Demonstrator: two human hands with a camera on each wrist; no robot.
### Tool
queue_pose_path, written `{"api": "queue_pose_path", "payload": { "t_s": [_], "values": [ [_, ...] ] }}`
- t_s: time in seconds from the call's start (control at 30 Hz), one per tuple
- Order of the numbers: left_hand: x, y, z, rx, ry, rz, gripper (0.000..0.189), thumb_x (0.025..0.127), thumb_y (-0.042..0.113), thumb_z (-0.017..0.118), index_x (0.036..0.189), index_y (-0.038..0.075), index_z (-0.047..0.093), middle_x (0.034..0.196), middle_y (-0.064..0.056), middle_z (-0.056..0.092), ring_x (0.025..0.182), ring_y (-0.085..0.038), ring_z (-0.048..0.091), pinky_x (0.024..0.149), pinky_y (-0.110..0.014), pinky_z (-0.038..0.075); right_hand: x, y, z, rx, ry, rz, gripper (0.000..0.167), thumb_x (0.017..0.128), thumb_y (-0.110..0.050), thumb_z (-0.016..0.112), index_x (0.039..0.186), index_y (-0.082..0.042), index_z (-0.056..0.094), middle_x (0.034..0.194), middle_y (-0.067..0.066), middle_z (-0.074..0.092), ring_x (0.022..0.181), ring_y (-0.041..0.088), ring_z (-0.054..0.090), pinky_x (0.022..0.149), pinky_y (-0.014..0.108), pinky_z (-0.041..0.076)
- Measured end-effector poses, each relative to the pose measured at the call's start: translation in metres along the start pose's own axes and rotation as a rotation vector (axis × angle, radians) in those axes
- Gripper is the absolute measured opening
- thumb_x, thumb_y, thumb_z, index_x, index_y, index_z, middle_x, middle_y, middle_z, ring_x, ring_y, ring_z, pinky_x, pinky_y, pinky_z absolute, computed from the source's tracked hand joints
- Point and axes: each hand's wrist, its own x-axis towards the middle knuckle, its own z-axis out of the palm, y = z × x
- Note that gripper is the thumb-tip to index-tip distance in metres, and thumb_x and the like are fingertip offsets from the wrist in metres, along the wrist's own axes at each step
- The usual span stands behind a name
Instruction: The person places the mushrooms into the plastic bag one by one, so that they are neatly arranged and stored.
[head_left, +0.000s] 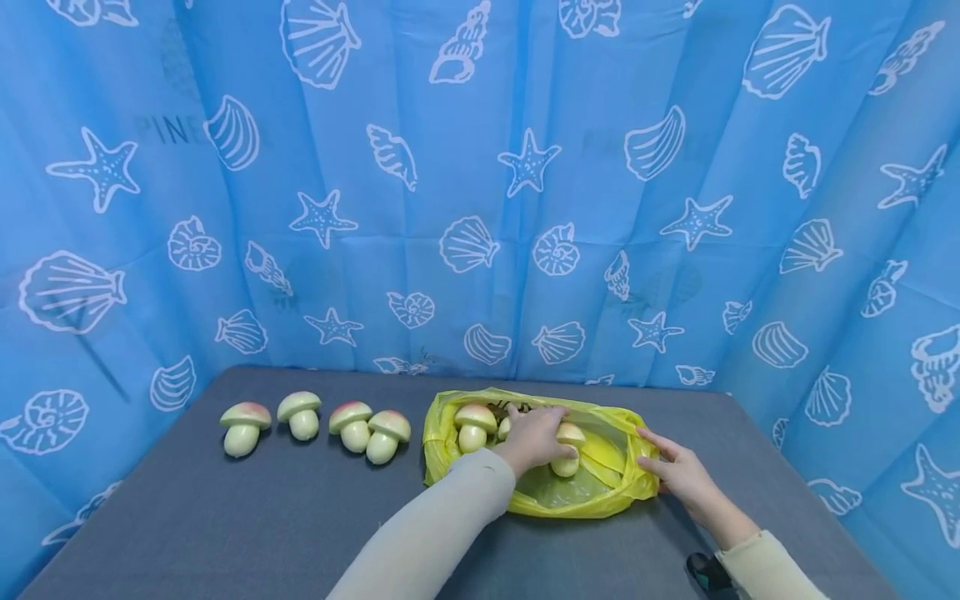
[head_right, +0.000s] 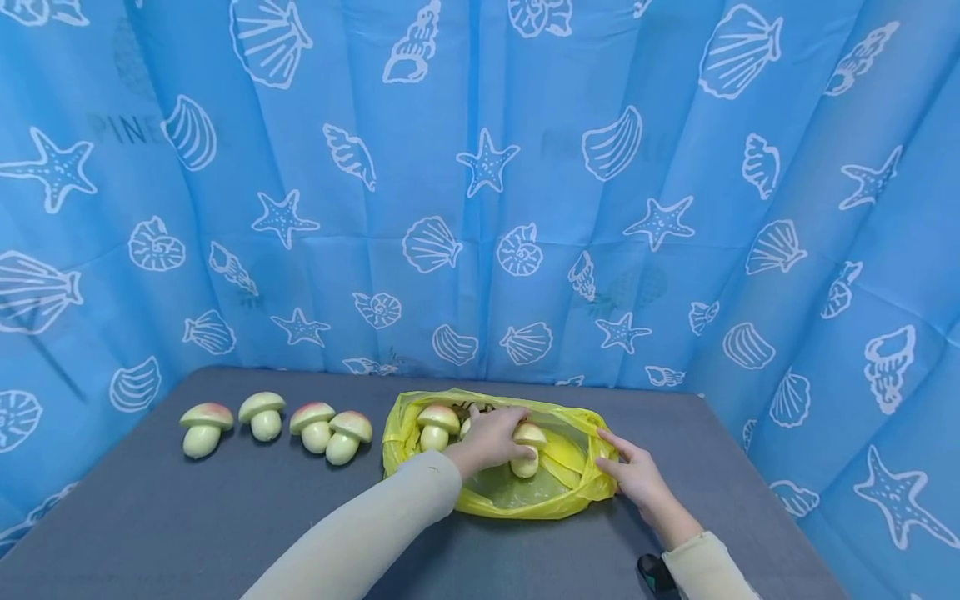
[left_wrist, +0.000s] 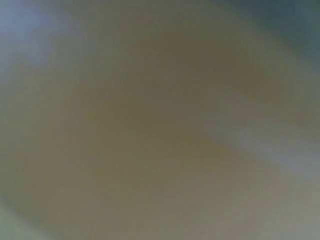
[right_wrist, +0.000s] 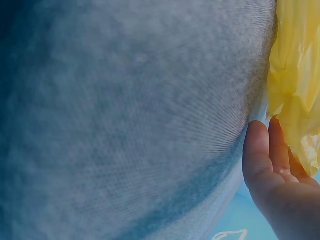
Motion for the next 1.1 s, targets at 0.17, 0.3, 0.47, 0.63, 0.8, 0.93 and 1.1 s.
{"api": "queue_pose_path", "payload": {
  "t_s": [0.17, 0.3, 0.47, 0.63, 0.8, 0.93, 1.1],
  "values": [
    [-0.0007, -0.0001, -0.0014, -0.009, -0.017, 0.006, 0.064, 0.086, 0.042, 0.072, 0.144, 0.025, 0.049, 0.14, 0.008, 0.053, 0.129, -0.017, 0.048, 0.11, -0.064, 0.016, -0.0003, 0.0001, -0.0002, 0.002, -0.004, -0.005, 0.06, 0.101, -0.016, 0.053, 0.151, 0.002, 0.025, 0.152, 0.036, 0.011, 0.134, 0.053, 0.024, 0.078, 0.039, 0.053],
    [-0.0014, -0.0019, -0.0009, -0.081, 0.014, 0.021, 0.055, 0.089, 0.031, 0.072, 0.14, 0.022, 0.053, 0.137, 0.007, 0.056, 0.128, -0.016, 0.049, 0.11, -0.065, 0.017, -0.0003, 0.0004, -0.0001, 0.006, -0.002, -0.002, 0.06, 0.101, -0.017, 0.053, 0.151, 0.002, 0.025, 0.152, 0.036, 0.012, 0.133, 0.052, 0.026, 0.079, 0.04, 0.053],
    [-0.0018, -0.0026, -0.0015, -0.107, 0.037, 0.03, 0.05, 0.091, 0.027, 0.07, 0.138, 0.022, 0.055, 0.135, 0.006, 0.058, 0.126, -0.016, 0.051, 0.109, -0.064, 0.02, -0.0008, 0.0004, 0.0002, 0.003, 0.003, 0.002, 0.059, 0.101, -0.015, 0.052, 0.151, 0.002, 0.026, 0.152, 0.036, 0.012, 0.133, 0.052, 0.027, 0.08, 0.041, 0.053],
    [-0.0009, -0.0005, -0.0034, -0.15, 0.07, 0.032, 0.047, 0.092, 0.025, 0.069, 0.137, 0.021, 0.056, 0.136, 0.004, 0.056, 0.125, -0.017, 0.052, 0.109, -0.064, 0.02, -0.0008, -0.0003, 0.0012, 0.004, 0.01, -0.003, 0.058, 0.102, -0.014, 0.051, 0.151, 0.002, 0.025, 0.152, 0.036, 0.012, 0.133, 0.051, 0.028, 0.079, 0.04, 0.053],
    [0.0008, 0.0007, 0.0022, -0.132, 0.105, 0.003, 0.045, 0.09, 0.025, 0.072, 0.133, 0.022, 0.059, 0.133, 0.005, 0.058, 0.122, -0.016, 0.054, 0.11, -0.06, 0.024, -0.0016, 0.0004, 0.0029, 0.011, 0.015, -0.001, 0.058, 0.102, -0.013, 0.051, 0.151, 0.002, 0.026, 0.152, 0.036, 0.013, 0.132, 0.05, 0.031, 0.078, 0.038, 0.053],
    [0.0019, 0.0, 0.0061, -0.1, 0.121, -0.017, 0.044, 0.088, 0.028, 0.073, 0.131, 0.023, 0.061, 0.13, 0.007, 0.061, 0.12, -0.014, 0.055, 0.11, -0.055, 0.027, -0.0015, 0.001, 0.0031, 0.018, 0.016, 0.005, 0.058, 0.101, -0.012, 0.051, 0.151, 0.002, 0.026, 0.152, 0.037, 0.012, 0.132, 0.051, 0.031, 0.078, 0.038, 0.054],
    [0.002, 0.0008, 0.0033, -0.104, 0.111, -0.009, 0.039, 0.09, 0.026, 0.071, 0.128, 0.022, 0.063, 0.128, 0.006, 0.062, 0.119, -0.015, 0.055, 0.11, -0.055, 0.026, -0.0013, 0.0003, 0.0017, 0.017, 0.018, 0.005, 0.058, 0.101, -0.013, 0.052, 0.151, 0.002, 0.026, 0.152, 0.037, 0.012, 0.132, 0.051, 0.031, 0.077, 0.038, 0.053]
  ]
}}
